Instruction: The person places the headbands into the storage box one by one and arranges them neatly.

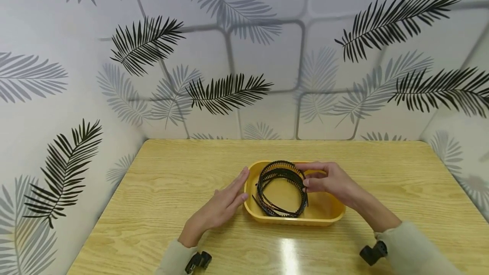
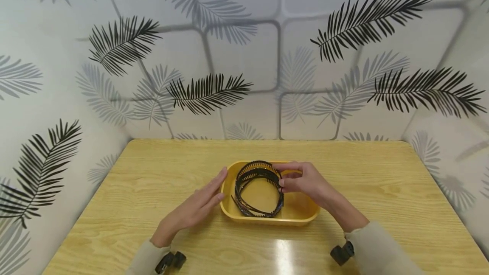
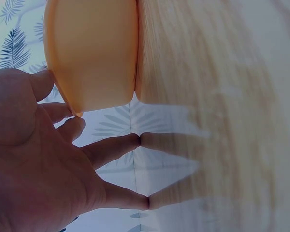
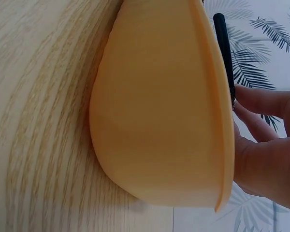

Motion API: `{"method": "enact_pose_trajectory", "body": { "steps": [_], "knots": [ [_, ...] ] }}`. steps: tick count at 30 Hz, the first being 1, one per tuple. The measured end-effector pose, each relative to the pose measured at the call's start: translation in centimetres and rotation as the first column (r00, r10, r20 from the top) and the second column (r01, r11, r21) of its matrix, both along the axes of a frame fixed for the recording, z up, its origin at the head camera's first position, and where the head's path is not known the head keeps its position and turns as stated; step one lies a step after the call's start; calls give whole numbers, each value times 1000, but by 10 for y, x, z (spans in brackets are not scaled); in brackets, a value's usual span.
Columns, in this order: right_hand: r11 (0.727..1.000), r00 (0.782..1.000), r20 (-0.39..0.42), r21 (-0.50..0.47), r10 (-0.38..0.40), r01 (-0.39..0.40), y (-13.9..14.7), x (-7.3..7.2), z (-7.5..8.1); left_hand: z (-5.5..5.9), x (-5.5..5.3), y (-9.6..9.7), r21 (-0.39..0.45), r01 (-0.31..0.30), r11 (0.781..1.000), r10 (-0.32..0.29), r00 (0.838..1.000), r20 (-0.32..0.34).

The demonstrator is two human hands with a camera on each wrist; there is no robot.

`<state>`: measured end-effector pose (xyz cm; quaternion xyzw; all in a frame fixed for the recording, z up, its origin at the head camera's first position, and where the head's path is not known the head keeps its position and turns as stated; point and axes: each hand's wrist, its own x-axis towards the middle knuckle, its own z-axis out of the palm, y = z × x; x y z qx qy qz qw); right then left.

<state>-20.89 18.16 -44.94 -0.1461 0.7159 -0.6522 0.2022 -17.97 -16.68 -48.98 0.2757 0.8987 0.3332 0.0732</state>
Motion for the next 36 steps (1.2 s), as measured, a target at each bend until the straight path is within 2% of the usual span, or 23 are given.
{"method": "enact_pose_trajectory", "body": {
  "steps": [6,15,26,31,36],
  "knots": [
    [999,1000,8,32,3,-3,-2,-3,-2,2,0,1,7,4,1000,-4,1000,-6],
    [998,1000,-23,68,9,-7,-6,-4,1,1,0,1,7,-1,1000,1,1000,-9],
    [984,989,-146,177,9,17,-21,-3,6,1,1,-1,4,-9,1000,9,1000,10],
    [958,976,-219,283,16,48,-23,-2,7,1,2,-1,6,-8,1000,8,1000,11],
    [903,935,-349,418,57,101,-23,-2,7,2,1,-1,3,-3,1000,3,1000,6]
  ]
}}
